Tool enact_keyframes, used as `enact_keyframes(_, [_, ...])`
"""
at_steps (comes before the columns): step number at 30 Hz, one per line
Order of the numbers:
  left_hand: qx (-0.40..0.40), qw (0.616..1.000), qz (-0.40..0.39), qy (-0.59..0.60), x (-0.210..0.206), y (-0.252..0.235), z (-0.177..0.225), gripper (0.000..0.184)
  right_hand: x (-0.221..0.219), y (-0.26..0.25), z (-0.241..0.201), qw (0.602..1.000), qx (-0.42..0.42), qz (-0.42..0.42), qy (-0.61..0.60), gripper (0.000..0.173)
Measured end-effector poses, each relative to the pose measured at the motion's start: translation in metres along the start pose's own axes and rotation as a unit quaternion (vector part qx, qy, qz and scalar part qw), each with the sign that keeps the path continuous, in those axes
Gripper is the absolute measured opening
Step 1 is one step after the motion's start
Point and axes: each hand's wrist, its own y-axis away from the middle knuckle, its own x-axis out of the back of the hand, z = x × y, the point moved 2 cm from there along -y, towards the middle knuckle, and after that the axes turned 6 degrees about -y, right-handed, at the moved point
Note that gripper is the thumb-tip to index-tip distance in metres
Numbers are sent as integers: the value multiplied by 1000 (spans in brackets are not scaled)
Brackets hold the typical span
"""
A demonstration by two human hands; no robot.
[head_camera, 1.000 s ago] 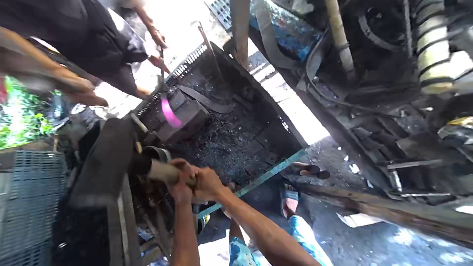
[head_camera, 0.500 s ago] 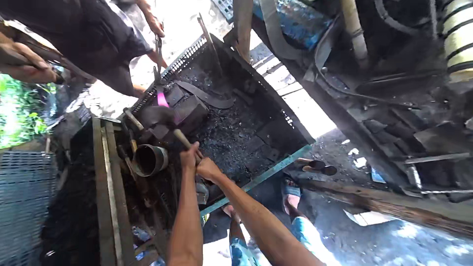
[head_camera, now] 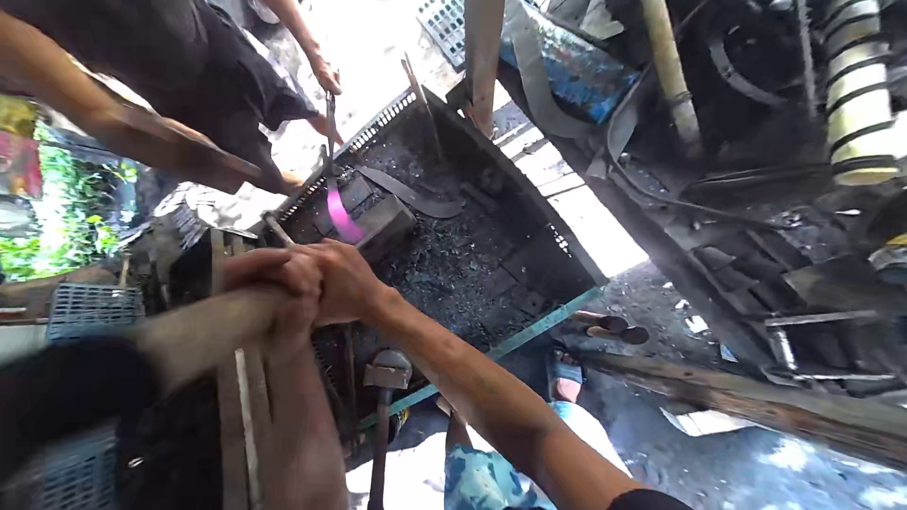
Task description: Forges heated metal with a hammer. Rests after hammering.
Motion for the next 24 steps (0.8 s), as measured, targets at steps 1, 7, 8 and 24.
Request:
enact_keyframes(1, [79,996,28,8,-11,38,-59,40,-12,36,52,994,-107,-27,-10,52])
enact_keyframes(7, [366,921,114,65,-56,169,-180,28,-18,158,143,898,-420,-128,15,41])
enact_keyframes(8, [310,939,117,94,-48,149,-137,32,-11,142,110,924,-358,-130,27,40])
enact_keyframes(24, [407,905,116,50,-51,201,-211,25,-47,181,168,867,-479,-124,-54,26])
